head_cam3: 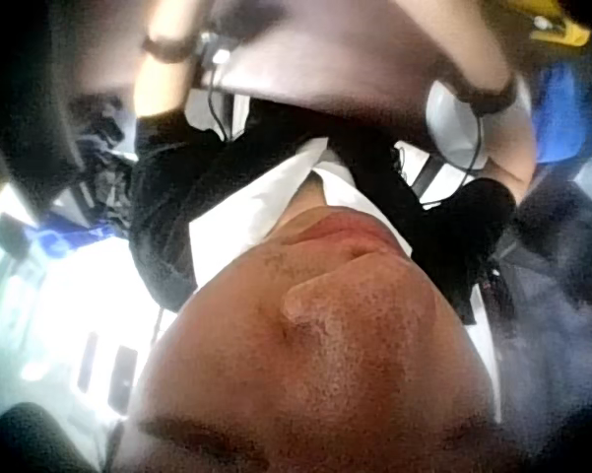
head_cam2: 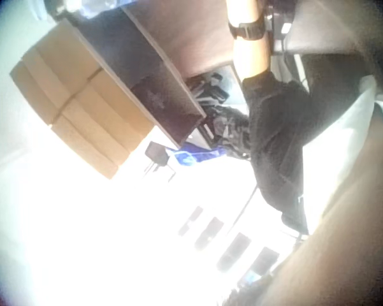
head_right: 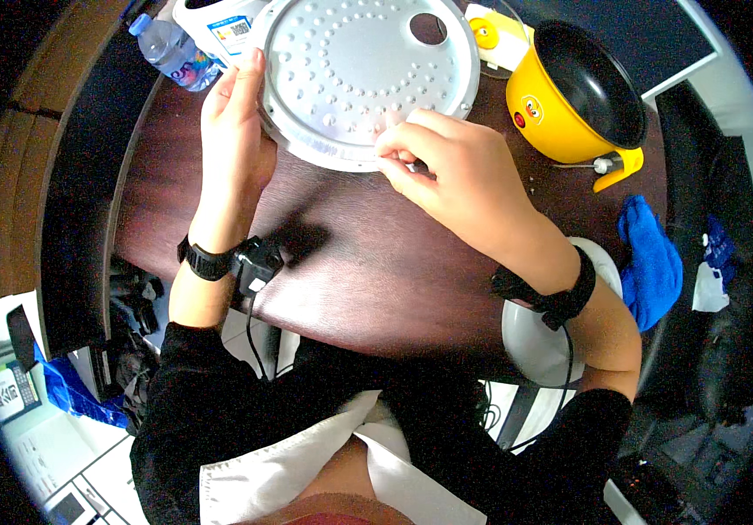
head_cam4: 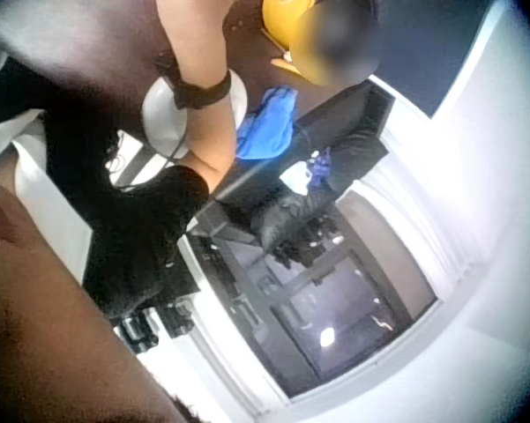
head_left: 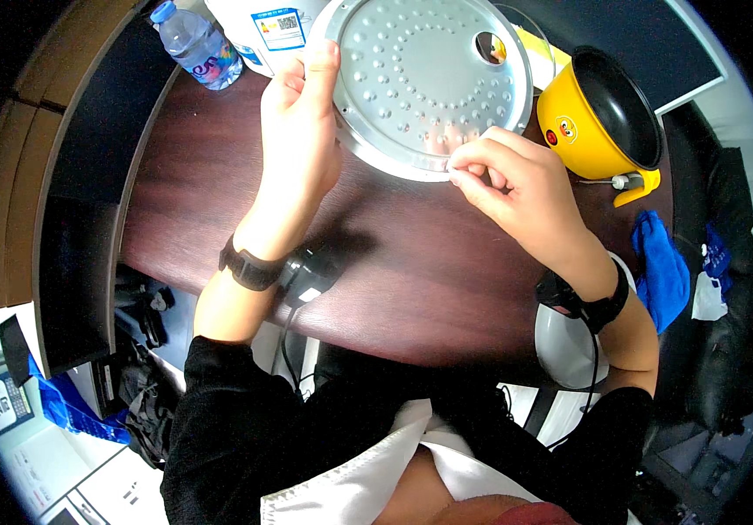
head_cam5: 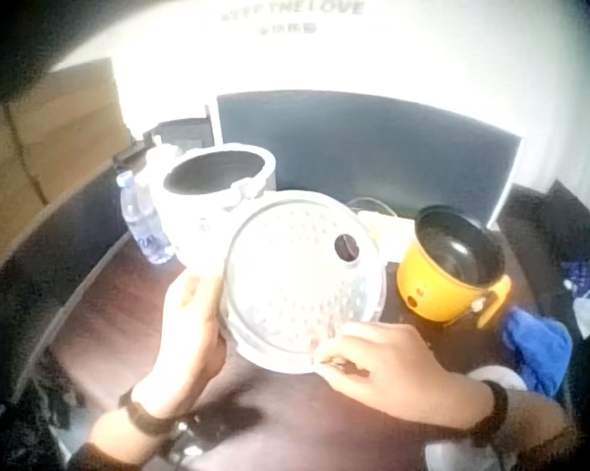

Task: The person assembles a round metal steamer tray by hand, inserting small white plastic clips into slots around the rim. They rotate the tray to access different sections and use a metal tool to press clips into place. The tray is handled repeatedly and inspected during the process.

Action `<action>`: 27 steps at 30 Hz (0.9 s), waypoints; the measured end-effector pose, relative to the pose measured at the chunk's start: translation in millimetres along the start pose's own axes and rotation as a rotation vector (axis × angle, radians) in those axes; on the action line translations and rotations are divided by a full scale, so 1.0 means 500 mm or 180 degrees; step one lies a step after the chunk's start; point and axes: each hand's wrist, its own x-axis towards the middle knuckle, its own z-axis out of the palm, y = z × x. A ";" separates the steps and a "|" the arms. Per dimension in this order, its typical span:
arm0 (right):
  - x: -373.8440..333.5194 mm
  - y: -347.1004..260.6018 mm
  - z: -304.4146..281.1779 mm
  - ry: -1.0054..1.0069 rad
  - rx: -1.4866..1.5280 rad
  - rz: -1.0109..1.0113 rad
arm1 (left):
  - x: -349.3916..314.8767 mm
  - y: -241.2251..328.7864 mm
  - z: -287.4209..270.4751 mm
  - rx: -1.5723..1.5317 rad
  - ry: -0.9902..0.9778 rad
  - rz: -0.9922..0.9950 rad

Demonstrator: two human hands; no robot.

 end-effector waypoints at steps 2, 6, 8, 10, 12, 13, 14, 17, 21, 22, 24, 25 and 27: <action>-0.004 0.005 0.004 -0.0006 -0.0103 -0.0030 | -0.009 -0.007 -0.002 -0.0078 0.0073 -0.0034; -0.009 0.014 0.015 0.0053 -0.0259 -0.0144 | -0.015 -0.017 -0.012 -0.0189 0.0069 -0.0154; -0.010 0.013 0.017 0.0054 -0.0238 -0.0157 | -0.016 -0.017 -0.017 -0.0245 0.0054 -0.0232; -0.010 0.012 0.018 0.0088 -0.0253 -0.0158 | -0.014 -0.018 -0.020 -0.0316 0.0025 -0.0298; -0.010 0.011 0.018 0.0083 -0.0291 -0.0159 | -0.014 -0.024 -0.019 -0.0354 0.0119 -0.0383; -0.010 0.011 0.017 0.0061 -0.0321 -0.0159 | -0.014 -0.027 -0.020 -0.0372 0.0168 -0.0423; -0.010 0.011 0.017 0.0038 -0.0351 -0.0160 | -0.014 -0.028 -0.021 -0.0349 0.0167 -0.0435; -0.011 0.013 0.018 0.0070 -0.0396 -0.0126 | -0.015 -0.033 -0.021 -0.0351 0.0173 -0.0494; -0.010 0.012 0.018 0.0065 -0.0471 -0.0053 | -0.011 -0.039 -0.026 -0.0315 0.0202 -0.0611; -0.010 0.013 0.019 0.0096 -0.0428 -0.0036 | -0.011 -0.039 -0.028 -0.0271 0.0190 -0.0639; -0.009 0.013 0.020 0.0114 -0.0327 0.0059 | -0.012 -0.036 -0.023 -0.0430 0.0228 -0.0661; -0.009 0.011 0.019 0.0100 -0.0270 0.0136 | -0.012 -0.035 -0.021 -0.0511 0.0246 -0.0672; -0.009 0.010 0.018 0.0078 -0.0209 0.0216 | -0.013 -0.035 -0.022 -0.0485 0.0270 -0.0700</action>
